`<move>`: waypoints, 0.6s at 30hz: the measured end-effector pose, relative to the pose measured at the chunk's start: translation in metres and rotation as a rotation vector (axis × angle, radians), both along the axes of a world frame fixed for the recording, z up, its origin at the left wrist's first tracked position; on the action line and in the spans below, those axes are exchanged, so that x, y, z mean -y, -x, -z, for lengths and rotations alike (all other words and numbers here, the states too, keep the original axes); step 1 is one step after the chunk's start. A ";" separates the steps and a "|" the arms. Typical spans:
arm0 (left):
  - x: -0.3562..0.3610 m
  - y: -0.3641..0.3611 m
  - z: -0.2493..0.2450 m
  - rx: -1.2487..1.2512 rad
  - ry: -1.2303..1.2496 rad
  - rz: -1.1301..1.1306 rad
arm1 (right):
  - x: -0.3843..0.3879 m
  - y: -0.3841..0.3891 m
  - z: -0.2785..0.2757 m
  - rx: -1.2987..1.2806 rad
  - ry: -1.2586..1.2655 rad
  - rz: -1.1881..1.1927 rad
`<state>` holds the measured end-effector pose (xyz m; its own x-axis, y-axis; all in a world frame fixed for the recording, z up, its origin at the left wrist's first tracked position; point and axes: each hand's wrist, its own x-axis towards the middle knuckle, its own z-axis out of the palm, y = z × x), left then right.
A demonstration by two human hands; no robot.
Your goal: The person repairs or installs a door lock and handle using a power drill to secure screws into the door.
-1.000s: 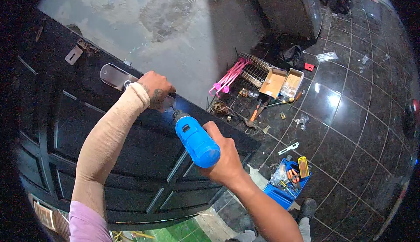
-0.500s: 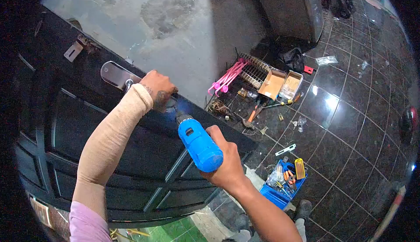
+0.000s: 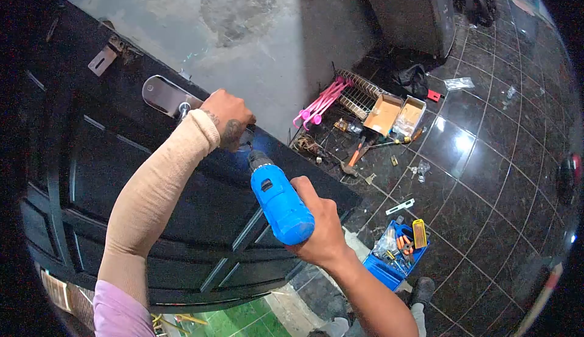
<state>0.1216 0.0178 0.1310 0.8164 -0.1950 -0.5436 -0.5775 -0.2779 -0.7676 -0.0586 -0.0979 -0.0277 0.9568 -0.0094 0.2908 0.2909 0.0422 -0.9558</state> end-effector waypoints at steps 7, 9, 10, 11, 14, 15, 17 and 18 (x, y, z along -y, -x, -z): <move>0.001 0.004 0.000 0.024 0.007 0.029 | -0.002 0.001 0.016 0.043 -0.131 0.062; -0.002 0.003 0.002 0.019 0.010 0.034 | -0.007 0.001 0.025 0.075 -0.178 0.104; -0.003 0.002 0.002 0.017 0.010 0.039 | -0.012 0.000 0.028 0.081 -0.220 0.133; -0.003 0.002 0.002 0.016 0.010 0.043 | -0.015 0.001 0.031 0.087 -0.261 0.162; 0.000 0.003 0.002 0.020 -0.031 0.031 | -0.020 0.008 0.037 -0.299 -0.696 -0.023; 0.000 0.003 0.001 0.022 -0.019 0.035 | -0.022 0.005 0.040 -0.258 -0.701 -0.014; -0.004 0.001 0.003 0.020 0.006 0.042 | -0.022 0.006 0.041 -0.364 -0.800 -0.045; -0.005 0.001 0.004 0.021 0.011 0.049 | -0.020 0.007 0.038 -0.418 -0.847 -0.058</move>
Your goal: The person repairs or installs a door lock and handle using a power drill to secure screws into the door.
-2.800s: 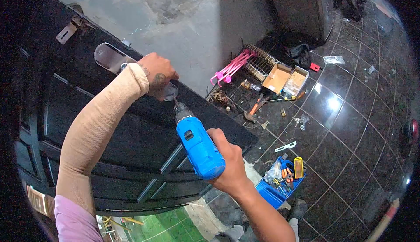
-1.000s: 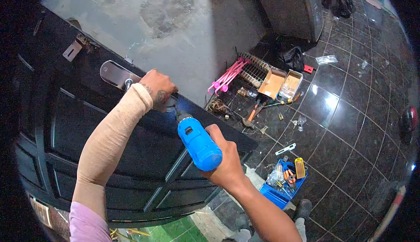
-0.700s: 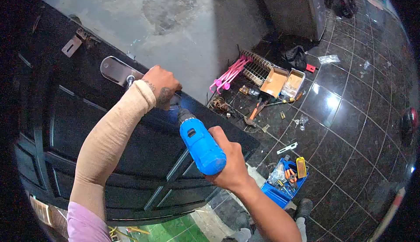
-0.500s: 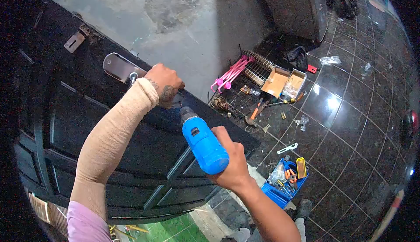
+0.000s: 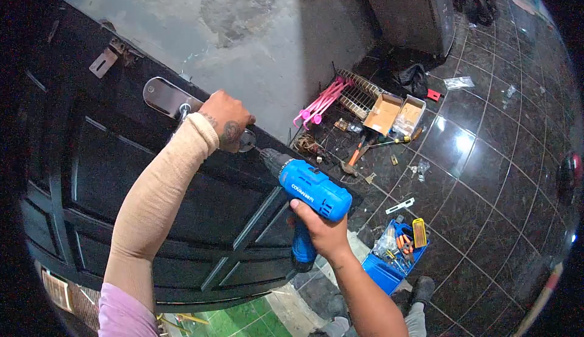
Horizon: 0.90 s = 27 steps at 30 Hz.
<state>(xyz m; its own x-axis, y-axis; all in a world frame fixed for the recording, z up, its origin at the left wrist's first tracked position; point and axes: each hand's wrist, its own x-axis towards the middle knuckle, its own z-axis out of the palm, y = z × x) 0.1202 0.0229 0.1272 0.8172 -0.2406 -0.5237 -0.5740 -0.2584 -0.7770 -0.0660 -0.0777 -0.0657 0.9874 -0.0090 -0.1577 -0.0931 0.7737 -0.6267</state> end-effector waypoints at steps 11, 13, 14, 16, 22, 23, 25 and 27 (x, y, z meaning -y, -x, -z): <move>-0.003 -0.006 -0.001 -0.003 0.000 -0.033 | 0.003 -0.015 0.007 -0.148 -0.367 -0.244; -0.002 -0.005 -0.002 -0.006 0.004 -0.037 | 0.003 -0.016 0.009 -0.138 -0.382 -0.249; -0.001 -0.005 -0.003 -0.008 0.006 -0.039 | 0.003 -0.017 0.010 -0.133 -0.389 -0.252; 0.004 -0.002 -0.005 -0.006 -0.016 -0.056 | 0.003 -0.016 0.009 -0.136 -0.340 -0.244; -0.005 -0.003 0.001 0.023 0.020 -0.009 | 0.005 -0.014 0.007 -0.129 -0.289 -0.228; -0.009 -0.006 0.003 0.030 0.043 0.009 | 0.005 -0.014 0.006 -0.130 -0.283 -0.221; -0.012 -0.008 0.006 0.037 0.046 0.021 | 0.006 -0.014 0.005 -0.128 -0.254 -0.219; -0.011 -0.008 0.005 0.040 0.045 0.024 | 0.006 -0.013 0.004 -0.121 -0.243 -0.215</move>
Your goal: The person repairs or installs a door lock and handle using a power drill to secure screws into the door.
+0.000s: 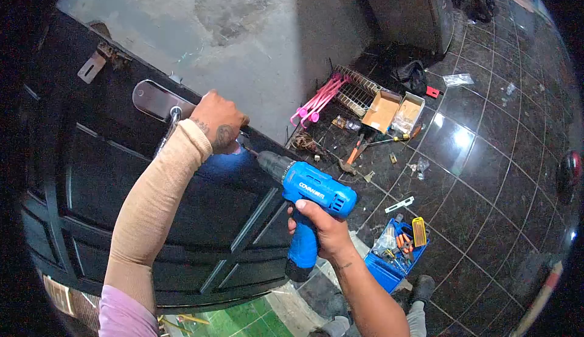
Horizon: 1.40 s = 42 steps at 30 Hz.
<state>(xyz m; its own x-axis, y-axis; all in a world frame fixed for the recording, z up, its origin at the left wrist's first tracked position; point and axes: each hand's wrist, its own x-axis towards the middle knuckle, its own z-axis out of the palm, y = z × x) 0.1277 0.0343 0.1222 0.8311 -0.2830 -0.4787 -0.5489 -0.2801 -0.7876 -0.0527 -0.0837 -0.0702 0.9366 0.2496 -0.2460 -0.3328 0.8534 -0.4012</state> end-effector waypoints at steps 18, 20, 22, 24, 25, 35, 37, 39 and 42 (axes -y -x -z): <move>0.010 0.000 -0.002 0.007 -0.039 -0.036 | -0.005 0.012 -0.003 0.220 0.362 0.201; 0.008 -0.001 0.000 0.017 -0.055 -0.029 | -0.008 0.011 0.001 0.326 0.512 0.295; 0.003 -0.002 0.002 0.016 0.004 -0.007 | -0.007 0.012 0.000 0.413 0.683 0.353; 0.001 -0.002 0.001 0.016 0.024 0.004 | -0.004 0.012 -0.012 0.505 0.869 0.421; 0.002 -0.003 0.001 0.015 0.015 0.004 | -0.003 0.011 -0.015 0.566 0.960 0.478; 0.005 -0.002 0.000 -0.001 -0.011 -0.010 | 0.001 0.016 -0.023 0.514 0.933 0.401; 0.007 -0.001 0.000 0.001 -0.016 -0.018 | 0.003 0.016 -0.027 0.503 0.945 0.370; 0.006 -0.001 0.001 0.002 -0.013 -0.020 | 0.005 0.017 -0.032 0.492 0.964 0.326; 0.005 -0.004 0.001 0.001 -0.009 -0.024 | 0.008 0.018 -0.040 0.492 0.987 0.274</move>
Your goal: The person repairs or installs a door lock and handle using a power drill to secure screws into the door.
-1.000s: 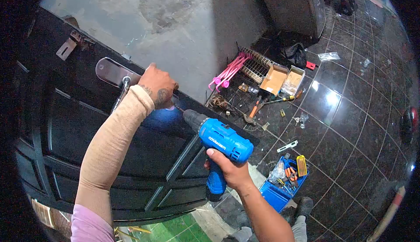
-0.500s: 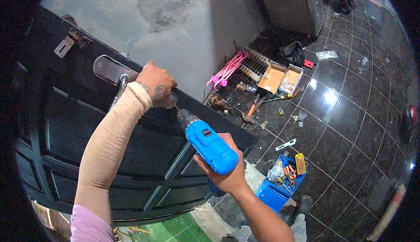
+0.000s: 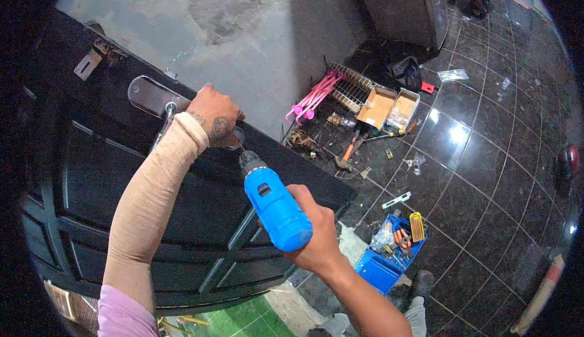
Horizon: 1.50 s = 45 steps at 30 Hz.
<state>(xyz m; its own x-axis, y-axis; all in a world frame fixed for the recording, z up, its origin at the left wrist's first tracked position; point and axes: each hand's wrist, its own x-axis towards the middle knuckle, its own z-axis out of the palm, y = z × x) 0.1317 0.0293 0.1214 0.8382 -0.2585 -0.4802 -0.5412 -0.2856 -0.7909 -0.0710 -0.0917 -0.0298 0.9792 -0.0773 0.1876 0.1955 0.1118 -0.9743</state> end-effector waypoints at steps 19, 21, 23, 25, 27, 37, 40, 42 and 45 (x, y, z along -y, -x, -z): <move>0.005 0.004 -0.002 -0.010 -0.037 -0.025 | -0.002 0.008 0.001 0.061 0.015 -0.005; 0.005 0.005 -0.002 -0.008 -0.052 -0.024 | 0.001 0.015 0.008 0.004 0.002 0.012; 0.004 0.006 -0.003 -0.007 -0.053 -0.012 | 0.005 0.024 0.018 -0.073 -0.045 0.021; 0.007 0.008 -0.005 -0.013 -0.065 -0.033 | 0.013 0.032 0.028 -0.072 0.000 0.095; 0.008 0.010 -0.007 -0.006 -0.064 -0.042 | 0.021 0.040 0.043 -0.033 0.097 0.184; -0.005 0.045 0.007 0.106 0.399 0.248 | 0.047 0.071 0.100 -0.312 -0.287 0.175; -0.017 0.090 0.039 0.147 1.064 0.228 | 0.050 0.080 0.098 -0.438 -0.444 0.163; -0.026 0.114 0.076 0.279 1.832 -0.284 | 0.053 0.088 0.095 -0.505 -0.449 0.170; -0.063 0.112 0.150 -0.113 3.017 -1.209 | 0.058 0.095 0.096 -0.500 -0.432 0.207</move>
<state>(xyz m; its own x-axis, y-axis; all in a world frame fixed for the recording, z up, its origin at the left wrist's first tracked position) 0.0199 0.0919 -0.0281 0.9432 0.2050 -0.2615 0.1630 0.4005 0.9017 -0.1659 -0.1493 -0.1262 0.8972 -0.2384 -0.3718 -0.2060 0.5187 -0.8297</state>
